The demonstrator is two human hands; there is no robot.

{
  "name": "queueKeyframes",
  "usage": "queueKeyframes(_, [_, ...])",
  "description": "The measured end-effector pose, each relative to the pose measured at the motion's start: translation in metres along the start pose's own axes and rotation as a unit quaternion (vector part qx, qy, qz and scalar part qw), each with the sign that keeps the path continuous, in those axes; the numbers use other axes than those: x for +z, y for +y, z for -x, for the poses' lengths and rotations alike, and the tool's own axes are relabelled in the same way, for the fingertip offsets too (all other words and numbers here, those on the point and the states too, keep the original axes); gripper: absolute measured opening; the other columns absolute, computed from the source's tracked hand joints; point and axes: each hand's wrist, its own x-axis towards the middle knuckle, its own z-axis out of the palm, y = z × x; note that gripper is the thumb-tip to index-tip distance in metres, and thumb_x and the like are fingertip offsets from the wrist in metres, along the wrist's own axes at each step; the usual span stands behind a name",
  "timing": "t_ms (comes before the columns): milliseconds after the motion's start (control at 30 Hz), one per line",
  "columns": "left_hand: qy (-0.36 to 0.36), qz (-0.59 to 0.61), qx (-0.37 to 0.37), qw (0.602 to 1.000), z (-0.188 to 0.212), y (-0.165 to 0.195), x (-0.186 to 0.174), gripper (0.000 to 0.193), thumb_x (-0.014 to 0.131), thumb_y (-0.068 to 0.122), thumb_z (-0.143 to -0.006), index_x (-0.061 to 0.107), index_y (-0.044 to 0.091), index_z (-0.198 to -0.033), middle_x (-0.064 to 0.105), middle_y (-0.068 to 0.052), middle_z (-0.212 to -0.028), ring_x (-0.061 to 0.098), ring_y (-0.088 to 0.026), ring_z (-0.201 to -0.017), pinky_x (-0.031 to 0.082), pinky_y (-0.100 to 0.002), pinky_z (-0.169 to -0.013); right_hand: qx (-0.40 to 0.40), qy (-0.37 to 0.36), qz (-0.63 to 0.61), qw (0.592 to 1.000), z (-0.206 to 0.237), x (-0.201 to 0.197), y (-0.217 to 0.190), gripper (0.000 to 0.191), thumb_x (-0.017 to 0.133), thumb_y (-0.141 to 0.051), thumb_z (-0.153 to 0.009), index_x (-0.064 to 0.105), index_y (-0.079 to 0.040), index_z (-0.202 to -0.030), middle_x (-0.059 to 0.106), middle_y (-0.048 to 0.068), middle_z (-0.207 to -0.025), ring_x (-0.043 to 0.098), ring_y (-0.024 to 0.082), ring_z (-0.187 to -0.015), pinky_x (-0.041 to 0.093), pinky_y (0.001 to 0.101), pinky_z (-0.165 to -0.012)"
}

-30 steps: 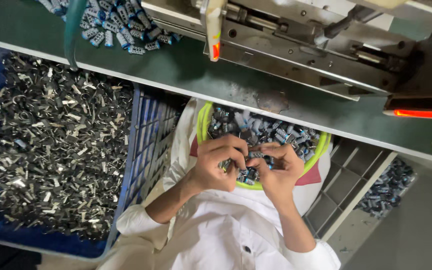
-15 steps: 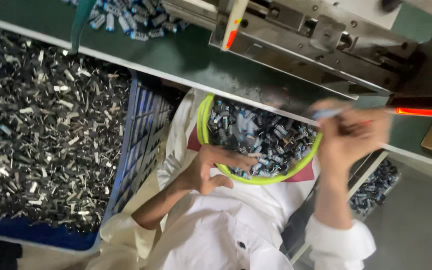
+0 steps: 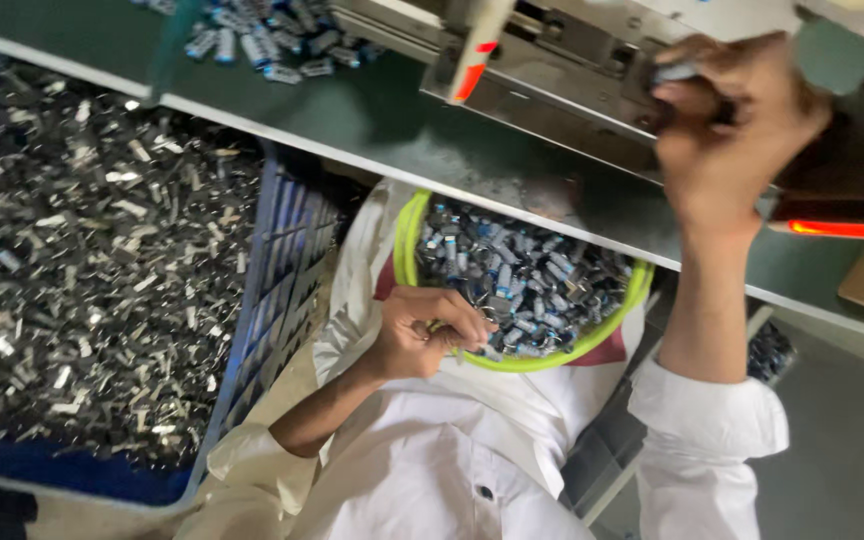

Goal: The person picks small blue and black electronic components one at a time from a green basket, turns and checks each in their fingers, and places them into the machine in front of them, occasionally reaching into the basket to gather more parts.

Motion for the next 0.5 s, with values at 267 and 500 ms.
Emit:
queueKeyframes(267, [-0.010, -0.022, 0.031, 0.999, -0.011, -0.004, 0.005, 0.020, 0.064, -0.019, -0.080, 0.064, 0.000, -0.084, 0.075, -0.019, -0.099, 0.076, -0.023, -0.090, 0.063, -0.034, -0.079, -0.089, -0.052, 0.272, 0.957, 0.018, -0.033, -0.084, 0.028, 0.071, 0.001, -0.062, 0.072, -0.008, -0.088, 0.073, 0.014, -0.096, 0.069, 0.038, -0.091, 0.050, 0.0451, -0.086])
queueKeyframes(500, [0.056, 0.088, -0.038, 0.994, 0.003, -0.013, -0.006, 0.015, 0.064, -0.014, -0.094, 0.060, -0.001, -0.089, 0.069, -0.019, -0.106, 0.074, -0.023, -0.093, 0.063, -0.034, -0.085, 0.220, -0.145, -0.079, 0.962, 0.147, 0.044, -0.115, 0.027, 0.068, 0.006, -0.084, 0.064, -0.002, -0.110, 0.065, 0.015, -0.122, 0.063, 0.033, -0.115, 0.051, 0.0426, -0.099])
